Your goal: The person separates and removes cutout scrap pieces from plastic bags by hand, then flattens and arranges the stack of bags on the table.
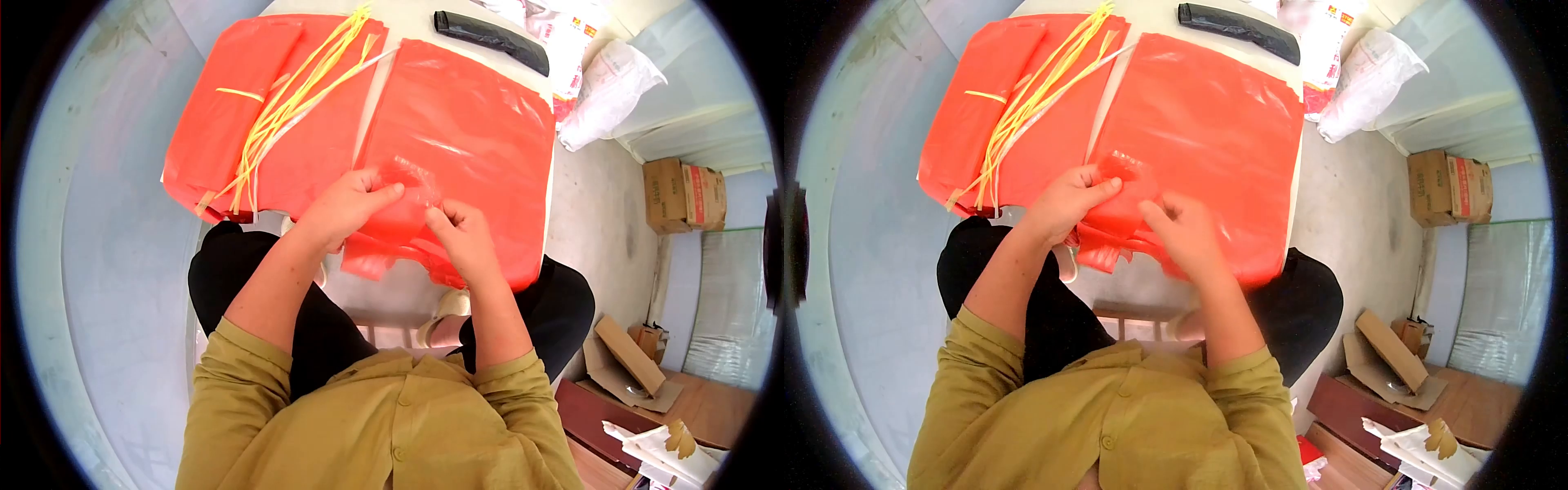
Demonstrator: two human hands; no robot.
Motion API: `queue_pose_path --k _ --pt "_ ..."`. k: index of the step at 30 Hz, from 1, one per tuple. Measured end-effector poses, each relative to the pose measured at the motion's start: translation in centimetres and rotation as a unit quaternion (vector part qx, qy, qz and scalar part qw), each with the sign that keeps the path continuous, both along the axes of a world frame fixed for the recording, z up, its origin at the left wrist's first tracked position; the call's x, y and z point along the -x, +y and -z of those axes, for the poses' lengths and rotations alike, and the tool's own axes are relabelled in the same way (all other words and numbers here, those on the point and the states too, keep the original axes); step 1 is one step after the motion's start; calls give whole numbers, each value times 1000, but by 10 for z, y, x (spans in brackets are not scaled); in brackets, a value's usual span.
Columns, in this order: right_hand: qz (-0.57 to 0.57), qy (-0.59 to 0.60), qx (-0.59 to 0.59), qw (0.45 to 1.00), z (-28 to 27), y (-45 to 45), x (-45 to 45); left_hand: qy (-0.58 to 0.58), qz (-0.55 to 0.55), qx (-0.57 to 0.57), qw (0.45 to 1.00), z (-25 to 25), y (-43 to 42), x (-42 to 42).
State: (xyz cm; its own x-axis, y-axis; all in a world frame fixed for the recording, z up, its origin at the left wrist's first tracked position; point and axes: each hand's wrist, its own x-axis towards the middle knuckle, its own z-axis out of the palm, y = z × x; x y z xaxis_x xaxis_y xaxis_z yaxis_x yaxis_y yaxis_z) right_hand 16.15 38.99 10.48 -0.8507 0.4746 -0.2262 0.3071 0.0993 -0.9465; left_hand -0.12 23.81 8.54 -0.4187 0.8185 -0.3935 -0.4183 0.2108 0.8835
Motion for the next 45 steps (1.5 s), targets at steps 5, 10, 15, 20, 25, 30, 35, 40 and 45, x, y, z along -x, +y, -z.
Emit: queue_pose_path --k 5,10,15,20,25,30,35,40,45 --pt "28 47 6 998 -9 -14 12 -50 -25 -2 998 -18 0 -5" --pt "34 56 14 998 1 -11 7 -92 -37 -50 994 -14 1 -4" --pt "25 52 2 998 6 -7 -1 -75 -33 -39 996 -5 2 -1" --pt "-144 86 -13 986 -3 5 -13 -93 -40 -46 994 -9 3 -3" --pt "0 0 35 999 3 -2 -1 -18 -14 33 999 2 3 0" --pt "16 31 25 999 0 -10 8 -19 1 9 1000 -9 1 -4" --pt "13 42 21 999 1 -12 6 -27 -10 4 1000 -5 1 -1" --pt "41 55 11 998 8 -11 0 -43 -15 -5 999 -7 2 -2" --pt "-1 49 -1 999 0 -10 -8 -30 -13 -5 999 -4 2 -1"
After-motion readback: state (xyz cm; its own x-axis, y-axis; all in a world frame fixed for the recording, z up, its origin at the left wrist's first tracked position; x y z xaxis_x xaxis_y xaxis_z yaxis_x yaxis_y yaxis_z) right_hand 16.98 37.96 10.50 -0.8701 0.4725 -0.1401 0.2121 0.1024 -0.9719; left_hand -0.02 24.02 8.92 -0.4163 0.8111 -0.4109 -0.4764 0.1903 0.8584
